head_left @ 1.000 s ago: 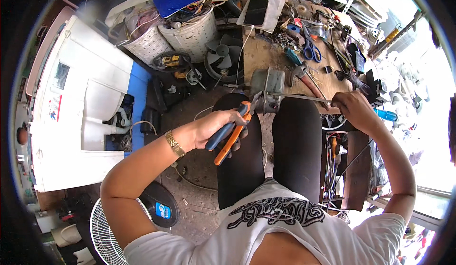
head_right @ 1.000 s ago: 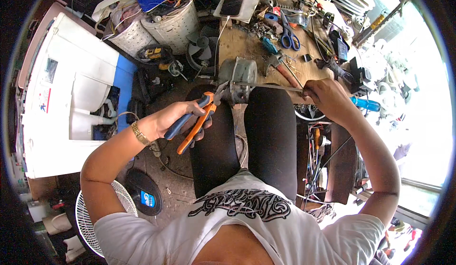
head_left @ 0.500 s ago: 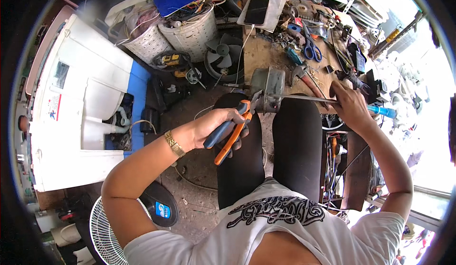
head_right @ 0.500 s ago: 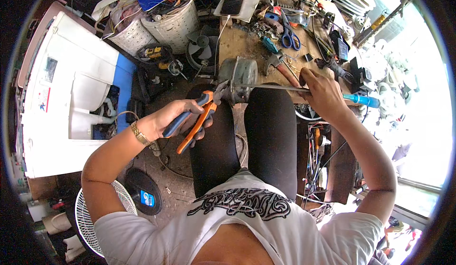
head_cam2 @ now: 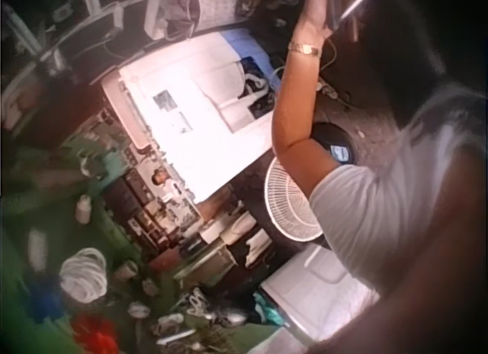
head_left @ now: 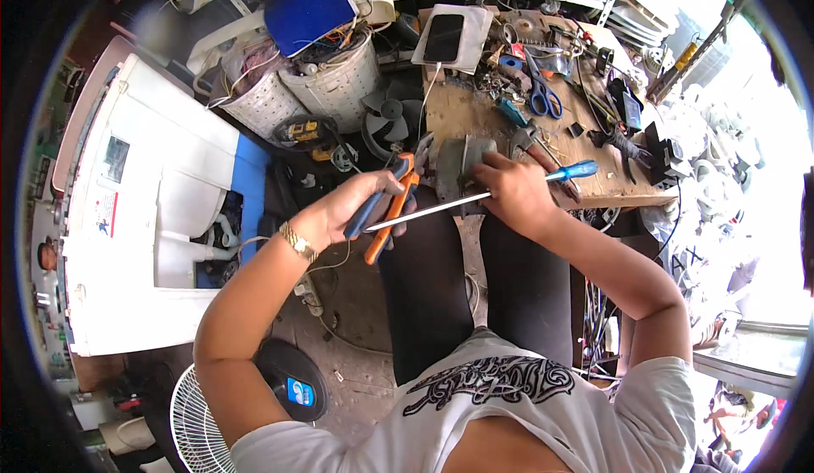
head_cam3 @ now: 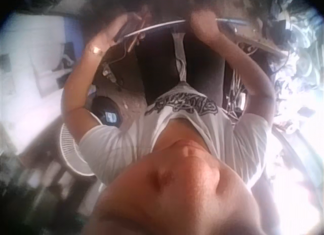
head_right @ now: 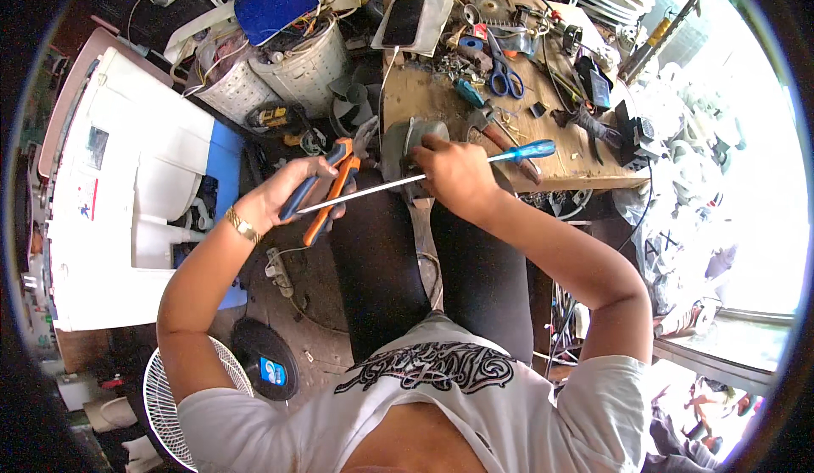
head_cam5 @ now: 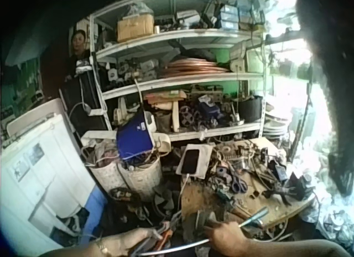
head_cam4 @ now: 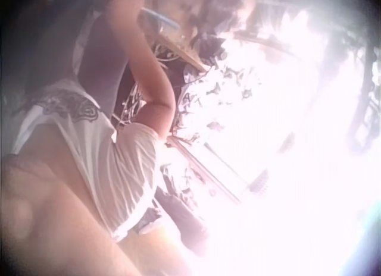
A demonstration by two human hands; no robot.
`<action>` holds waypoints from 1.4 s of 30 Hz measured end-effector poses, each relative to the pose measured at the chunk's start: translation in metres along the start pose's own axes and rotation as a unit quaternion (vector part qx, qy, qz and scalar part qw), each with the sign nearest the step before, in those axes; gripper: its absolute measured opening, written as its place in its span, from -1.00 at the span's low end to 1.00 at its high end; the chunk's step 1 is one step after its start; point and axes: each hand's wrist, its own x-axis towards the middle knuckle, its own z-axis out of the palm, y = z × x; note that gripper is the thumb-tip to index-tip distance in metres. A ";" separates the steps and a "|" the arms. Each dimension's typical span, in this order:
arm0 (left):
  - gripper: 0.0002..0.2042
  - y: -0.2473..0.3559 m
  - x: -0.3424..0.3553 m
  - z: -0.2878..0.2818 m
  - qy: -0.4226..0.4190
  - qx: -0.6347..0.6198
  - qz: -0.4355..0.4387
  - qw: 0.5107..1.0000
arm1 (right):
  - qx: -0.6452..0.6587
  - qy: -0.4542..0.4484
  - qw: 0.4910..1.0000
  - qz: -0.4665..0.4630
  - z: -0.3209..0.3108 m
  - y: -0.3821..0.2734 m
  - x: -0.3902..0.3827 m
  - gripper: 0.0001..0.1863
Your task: The person works on a small motor by hand, using a screwdriver to pry parts, handling pliers to grip components, and using a hammer to tap the motor casing.
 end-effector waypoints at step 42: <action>-0.14 0.084 0.196 0.063 0.074 0.723 -0.105 0.678 | 0.424 0.045 0.835 0.348 -0.120 0.118 -0.037 -0.64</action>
